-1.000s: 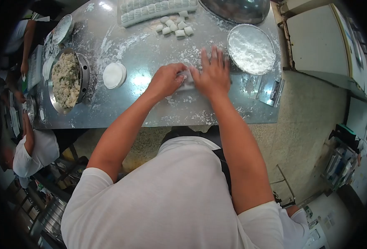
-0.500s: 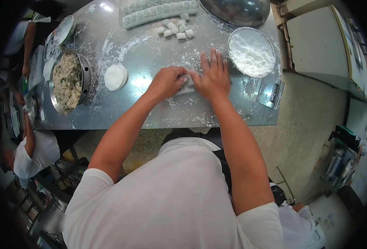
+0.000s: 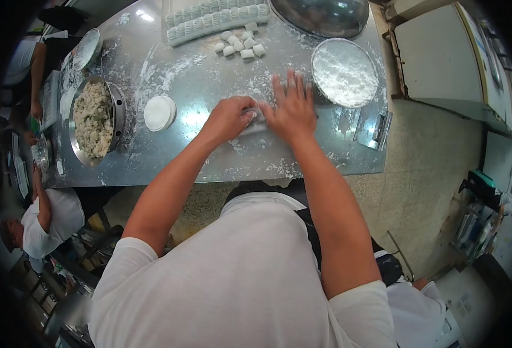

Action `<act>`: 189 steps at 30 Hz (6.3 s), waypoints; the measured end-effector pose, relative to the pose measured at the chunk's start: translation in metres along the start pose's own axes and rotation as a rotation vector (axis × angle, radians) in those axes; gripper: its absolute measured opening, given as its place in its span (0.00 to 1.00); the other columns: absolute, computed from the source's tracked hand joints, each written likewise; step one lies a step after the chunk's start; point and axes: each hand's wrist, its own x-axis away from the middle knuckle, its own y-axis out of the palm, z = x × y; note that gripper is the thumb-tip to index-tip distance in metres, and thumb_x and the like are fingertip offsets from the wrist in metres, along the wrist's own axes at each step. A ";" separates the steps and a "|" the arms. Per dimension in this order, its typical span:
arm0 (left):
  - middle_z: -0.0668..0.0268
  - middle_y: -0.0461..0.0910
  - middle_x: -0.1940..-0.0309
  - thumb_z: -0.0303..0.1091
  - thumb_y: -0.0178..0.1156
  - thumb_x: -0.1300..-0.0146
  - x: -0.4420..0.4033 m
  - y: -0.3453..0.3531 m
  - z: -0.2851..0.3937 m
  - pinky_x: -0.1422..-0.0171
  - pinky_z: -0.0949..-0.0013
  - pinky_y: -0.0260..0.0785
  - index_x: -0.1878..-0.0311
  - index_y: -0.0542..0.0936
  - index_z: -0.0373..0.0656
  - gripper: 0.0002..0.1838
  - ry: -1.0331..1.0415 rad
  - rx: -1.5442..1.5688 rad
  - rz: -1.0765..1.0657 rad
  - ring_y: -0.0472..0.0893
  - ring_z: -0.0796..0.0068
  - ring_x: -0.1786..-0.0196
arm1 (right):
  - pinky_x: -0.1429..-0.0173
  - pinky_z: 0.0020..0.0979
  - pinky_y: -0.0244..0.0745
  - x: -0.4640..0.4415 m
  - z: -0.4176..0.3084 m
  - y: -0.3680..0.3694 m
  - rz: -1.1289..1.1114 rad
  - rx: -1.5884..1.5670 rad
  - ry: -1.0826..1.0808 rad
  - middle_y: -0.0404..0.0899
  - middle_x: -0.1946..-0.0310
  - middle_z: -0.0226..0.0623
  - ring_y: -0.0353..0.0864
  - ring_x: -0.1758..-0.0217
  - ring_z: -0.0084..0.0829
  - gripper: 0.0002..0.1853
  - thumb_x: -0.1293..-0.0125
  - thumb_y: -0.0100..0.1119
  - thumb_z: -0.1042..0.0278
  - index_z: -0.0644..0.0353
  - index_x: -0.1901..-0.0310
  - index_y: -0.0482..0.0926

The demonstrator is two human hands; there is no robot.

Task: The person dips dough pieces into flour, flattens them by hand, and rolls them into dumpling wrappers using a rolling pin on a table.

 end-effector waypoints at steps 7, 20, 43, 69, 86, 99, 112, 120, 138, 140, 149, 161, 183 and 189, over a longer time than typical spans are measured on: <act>0.56 0.85 0.62 0.28 0.62 0.31 0.016 0.003 -0.033 0.47 0.62 0.75 0.50 0.80 0.39 0.09 -0.298 0.365 -0.170 0.83 0.65 0.57 | 0.20 0.56 0.56 0.102 0.007 -0.021 -0.176 -0.014 -0.041 0.64 0.22 0.51 0.62 0.19 0.54 0.38 0.33 0.61 0.39 0.49 0.25 0.72; 0.52 0.88 0.60 0.31 0.66 0.33 0.033 -0.013 -0.013 0.49 0.61 0.77 0.51 0.85 0.38 0.11 -0.043 0.067 -0.090 0.87 0.57 0.57 | 0.19 0.55 0.53 0.094 0.006 -0.021 -0.106 -0.042 -0.073 0.70 0.25 0.45 0.65 0.21 0.53 0.33 0.33 0.62 0.44 0.49 0.30 0.78; 0.53 0.86 0.52 0.28 0.68 0.35 0.090 -0.131 -0.127 0.46 0.62 0.77 0.38 0.79 0.37 0.21 -0.381 0.005 0.681 0.86 0.59 0.52 | 0.19 0.55 0.51 0.093 0.010 -0.017 -0.075 -0.031 0.037 0.71 0.25 0.39 0.64 0.21 0.50 0.28 0.29 0.60 0.46 0.48 0.31 0.79; 0.62 0.80 0.53 0.25 0.61 0.28 -0.129 -0.026 0.052 0.51 0.66 0.79 0.39 0.79 0.42 0.15 0.081 0.717 0.038 0.84 0.72 0.55 | 0.21 0.51 0.58 0.094 0.013 -0.021 -0.011 -0.124 0.061 0.75 0.29 0.37 0.70 0.24 0.44 0.27 0.30 0.60 0.45 0.49 0.36 0.82; 0.50 0.83 0.58 0.28 0.64 0.41 -0.180 0.095 0.131 0.48 0.49 0.78 0.59 0.84 0.41 0.07 0.589 -0.452 -0.203 0.86 0.45 0.53 | 0.21 0.52 0.58 0.092 0.014 -0.020 -0.021 -0.123 0.058 0.74 0.28 0.35 0.69 0.23 0.43 0.27 0.35 0.64 0.52 0.49 0.35 0.80; 0.52 0.83 0.60 0.27 0.64 0.42 -0.090 -0.048 0.092 0.49 0.55 0.76 0.55 0.84 0.40 0.11 0.322 -0.266 -0.150 0.83 0.51 0.55 | 0.19 0.51 0.55 0.093 0.011 -0.016 -0.021 -0.083 0.062 0.73 0.27 0.37 0.69 0.23 0.44 0.28 0.35 0.64 0.54 0.49 0.33 0.79; 0.52 0.72 0.31 0.46 0.65 0.31 -0.040 -0.010 -0.001 0.26 0.42 0.64 0.30 0.76 0.52 0.28 -0.036 -0.400 0.104 0.71 0.45 0.28 | 0.19 0.52 0.53 0.093 0.008 -0.014 -0.058 -0.014 0.054 0.72 0.26 0.36 0.66 0.21 0.45 0.28 0.34 0.63 0.54 0.49 0.33 0.79; 0.59 0.47 0.14 0.61 0.47 0.23 -0.061 0.010 -0.042 0.19 0.21 0.27 0.16 0.56 0.69 0.35 0.229 -0.798 0.188 0.45 0.44 0.14 | 0.19 0.53 0.53 0.087 0.008 -0.013 -0.094 -0.006 0.056 0.72 0.26 0.37 0.66 0.22 0.46 0.29 0.34 0.62 0.54 0.49 0.32 0.78; 0.54 0.84 0.51 0.27 0.68 0.39 -0.019 -0.043 -0.028 0.39 0.58 0.73 0.50 0.83 0.38 0.14 0.168 -0.396 -0.134 0.83 0.57 0.47 | 0.20 0.53 0.54 0.095 0.012 -0.017 -0.050 -0.057 0.046 0.73 0.27 0.36 0.66 0.22 0.46 0.28 0.36 0.65 0.52 0.50 0.34 0.79; 0.54 0.85 0.55 0.27 0.68 0.40 -0.017 -0.034 -0.012 0.42 0.58 0.75 0.51 0.82 0.38 0.13 0.095 -0.181 -0.153 0.84 0.54 0.50 | 0.19 0.54 0.52 0.098 0.017 -0.021 -0.062 -0.171 -0.003 0.71 0.26 0.41 0.64 0.21 0.49 0.31 0.35 0.65 0.50 0.52 0.33 0.78; 0.49 0.86 0.60 0.30 0.64 0.36 -0.017 0.015 0.000 0.47 0.50 0.76 0.55 0.84 0.38 0.09 0.034 -0.128 0.004 0.85 0.45 0.53 | 0.15 0.52 0.47 -0.024 0.005 0.000 -0.122 0.041 0.103 0.58 0.20 0.55 0.56 0.17 0.54 0.40 0.30 0.58 0.44 0.55 0.22 0.64; 0.48 0.84 0.63 0.34 0.64 0.34 0.012 0.007 0.002 0.50 0.50 0.75 0.57 0.81 0.36 0.10 -0.080 -0.006 -0.162 0.85 0.45 0.56 | 0.17 0.57 0.50 0.082 0.004 -0.017 -0.171 -0.045 0.033 0.64 0.23 0.54 0.58 0.17 0.57 0.37 0.32 0.62 0.43 0.54 0.26 0.72; 0.47 0.85 0.59 0.30 0.61 0.35 -0.006 0.002 -0.007 0.44 0.49 0.75 0.55 0.84 0.36 0.10 0.022 -0.148 0.007 0.84 0.46 0.52 | 0.17 0.57 0.50 -0.026 -0.006 0.008 -0.063 0.079 0.145 0.59 0.20 0.54 0.57 0.17 0.57 0.39 0.30 0.59 0.40 0.51 0.23 0.69; 0.49 0.86 0.58 0.32 0.62 0.35 -0.018 0.003 -0.004 0.45 0.49 0.75 0.56 0.84 0.36 0.10 0.142 -0.224 -0.100 0.84 0.46 0.51 | 0.17 0.57 0.50 0.018 -0.007 0.008 -0.019 0.026 0.120 0.62 0.21 0.52 0.59 0.18 0.55 0.37 0.30 0.59 0.41 0.54 0.26 0.72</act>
